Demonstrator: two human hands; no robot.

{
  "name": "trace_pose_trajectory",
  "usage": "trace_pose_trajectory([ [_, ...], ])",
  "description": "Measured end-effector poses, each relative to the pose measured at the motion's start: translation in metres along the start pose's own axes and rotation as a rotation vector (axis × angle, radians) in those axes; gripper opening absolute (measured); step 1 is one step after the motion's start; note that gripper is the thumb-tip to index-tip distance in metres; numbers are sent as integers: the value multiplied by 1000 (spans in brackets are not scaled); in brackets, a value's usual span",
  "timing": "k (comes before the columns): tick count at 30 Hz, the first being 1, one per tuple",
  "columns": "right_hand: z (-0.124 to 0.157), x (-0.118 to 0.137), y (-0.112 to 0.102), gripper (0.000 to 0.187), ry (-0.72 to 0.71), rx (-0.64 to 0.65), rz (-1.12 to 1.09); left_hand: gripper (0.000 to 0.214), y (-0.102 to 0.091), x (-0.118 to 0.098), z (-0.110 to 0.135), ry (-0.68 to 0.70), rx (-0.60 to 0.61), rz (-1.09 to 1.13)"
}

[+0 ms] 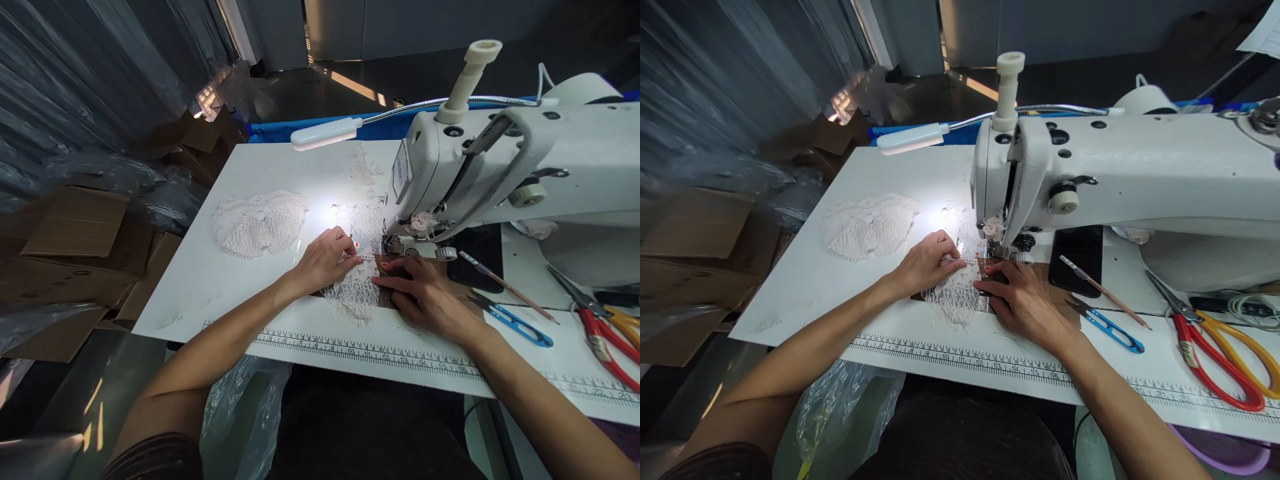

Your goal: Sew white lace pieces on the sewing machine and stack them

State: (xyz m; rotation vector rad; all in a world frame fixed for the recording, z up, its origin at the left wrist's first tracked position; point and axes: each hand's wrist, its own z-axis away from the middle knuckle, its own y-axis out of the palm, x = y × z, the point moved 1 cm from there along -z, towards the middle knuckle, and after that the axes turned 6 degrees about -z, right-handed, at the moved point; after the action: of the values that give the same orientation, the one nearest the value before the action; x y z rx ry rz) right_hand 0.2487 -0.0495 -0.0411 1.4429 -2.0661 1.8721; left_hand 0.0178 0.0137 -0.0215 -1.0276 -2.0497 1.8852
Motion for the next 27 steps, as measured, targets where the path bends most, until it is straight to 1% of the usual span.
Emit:
trace_pose_trajectory([
  [2, 0, 1, -1, 33, -17, -9, -50, 21, -2, -1, 2, 11, 26, 44],
  [3, 0, 1, -2, 33, -13, -20, -100, 20, -3, -2, 4, 51, 34, 56],
  [5, 1, 1, -3, 34, 47, -58, -260, 18, -5, -7, 9, 166, 48, 98],
  [6, 0, 1, -4, 38, 98, -73, -373, 17, -5, -9, 12, 222, 53, 138],
  [8, -1, 1, -3, 62, 206, -68, -634, 17, -6, -14, 16, 309, 61, 253],
  [10, -3, 2, 0, 84, 278, -4, -878, 14, -6, -19, 18, 355, 37, 363],
  [11, -5, 3, 1, 88, 302, 26, -974, 12, -6, -20, 18, 365, 17, 407],
  [13, -8, 5, 4, 85, 354, 36, -1099, 9, -5, -23, 18, 354, -17, 467],
  [14, -10, 6, 5, 81, 386, 16, -1136, 10, -4, -24, 18, 339, -27, 487],
  [18, -12, 9, 5, 68, 498, -93, -1183, 34, 0, -24, 19, 325, -14, 536],
  [22, -13, 10, 4, 63, 489, -158, -1143, 46, 4, -24, 20, 316, -22, 551],
  [25, -13, 10, 3, 58, 469, -199, -1119, 57, 9, -26, 21, 276, -77, 522],
  [27, -13, 11, 3, 56, 457, -207, -1109, 57, 11, -27, 21, 244, -107, 504],
])
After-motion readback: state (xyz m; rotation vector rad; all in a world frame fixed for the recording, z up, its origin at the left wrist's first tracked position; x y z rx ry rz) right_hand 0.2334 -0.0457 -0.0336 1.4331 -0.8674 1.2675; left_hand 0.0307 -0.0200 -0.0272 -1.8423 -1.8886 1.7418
